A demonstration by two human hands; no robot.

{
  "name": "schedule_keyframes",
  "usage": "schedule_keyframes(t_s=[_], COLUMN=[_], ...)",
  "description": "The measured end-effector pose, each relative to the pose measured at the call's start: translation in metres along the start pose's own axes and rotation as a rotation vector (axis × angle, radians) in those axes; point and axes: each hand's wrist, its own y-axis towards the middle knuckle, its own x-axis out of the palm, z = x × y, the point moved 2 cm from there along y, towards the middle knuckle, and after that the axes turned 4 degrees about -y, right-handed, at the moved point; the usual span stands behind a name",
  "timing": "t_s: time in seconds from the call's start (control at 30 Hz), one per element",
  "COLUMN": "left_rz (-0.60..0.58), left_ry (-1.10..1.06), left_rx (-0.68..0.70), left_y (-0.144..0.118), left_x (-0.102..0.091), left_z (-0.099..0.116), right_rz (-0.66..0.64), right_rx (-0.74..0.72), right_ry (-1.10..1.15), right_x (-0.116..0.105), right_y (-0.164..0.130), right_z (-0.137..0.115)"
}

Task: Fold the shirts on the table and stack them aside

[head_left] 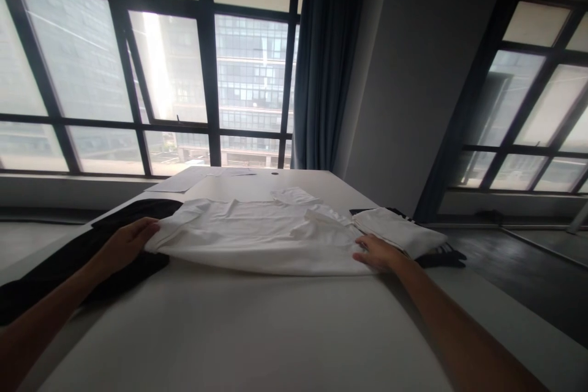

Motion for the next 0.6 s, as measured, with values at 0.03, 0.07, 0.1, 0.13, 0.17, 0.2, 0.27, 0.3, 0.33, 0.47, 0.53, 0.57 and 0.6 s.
schedule_keyframes(t_s=[0.03, 0.07, 0.1, 0.13, 0.17, 0.2, 0.27, 0.3, 0.33, 0.47, 0.53, 0.57, 0.6], left_rz=[-0.067, -0.166, -0.290, -0.419, -0.537, -0.627, -0.676, -0.643, -0.586, -0.264, -0.098, -0.026, 0.040], left_ry=[0.007, 0.011, 0.017, 0.027, 0.042, 0.064, 0.136, 0.180, 0.214, 0.129, 0.064, 0.072, 0.095], left_rx=[0.016, 0.019, 0.014, 0.004, -0.003, -0.006, 0.010, 0.028, 0.053, 0.193, 0.237, 0.256, 0.269], left_y=[-0.003, -0.006, -0.009, -0.014, -0.018, -0.022, -0.026, -0.026, -0.024, -0.009, -0.001, 0.002, 0.003], left_x=[0.000, 0.001, 0.002, 0.003, 0.003, 0.003, 0.001, 0.000, -0.001, -0.005, -0.007, -0.008, -0.008], left_z=[-0.002, -0.003, -0.002, -0.001, 0.000, 0.001, 0.002, 0.000, -0.003, -0.022, -0.031, -0.035, -0.037], right_rz=[0.020, 0.039, 0.052, 0.058, 0.058, 0.054, 0.052, 0.056, 0.063, 0.082, 0.083, 0.084, 0.085], right_rx=[-0.009, -0.018, -0.025, -0.033, -0.040, -0.042, -0.044, -0.047, -0.049, -0.052, -0.045, -0.040, -0.033], right_ry=[0.006, 0.010, 0.014, 0.020, 0.026, 0.027, 0.019, 0.013, 0.009, 0.016, 0.027, 0.033, 0.040], right_x=[0.001, 0.002, 0.002, 0.002, 0.002, 0.002, 0.001, 0.001, 0.001, 0.002, 0.003, 0.003, 0.003], right_y=[-0.001, -0.003, -0.004, -0.005, -0.006, -0.007, -0.008, -0.009, -0.009, -0.009, -0.009, -0.009, -0.009], right_z=[0.001, 0.001, 0.001, 0.000, 0.000, -0.001, -0.002, -0.002, -0.002, 0.000, 0.001, 0.001, 0.001])
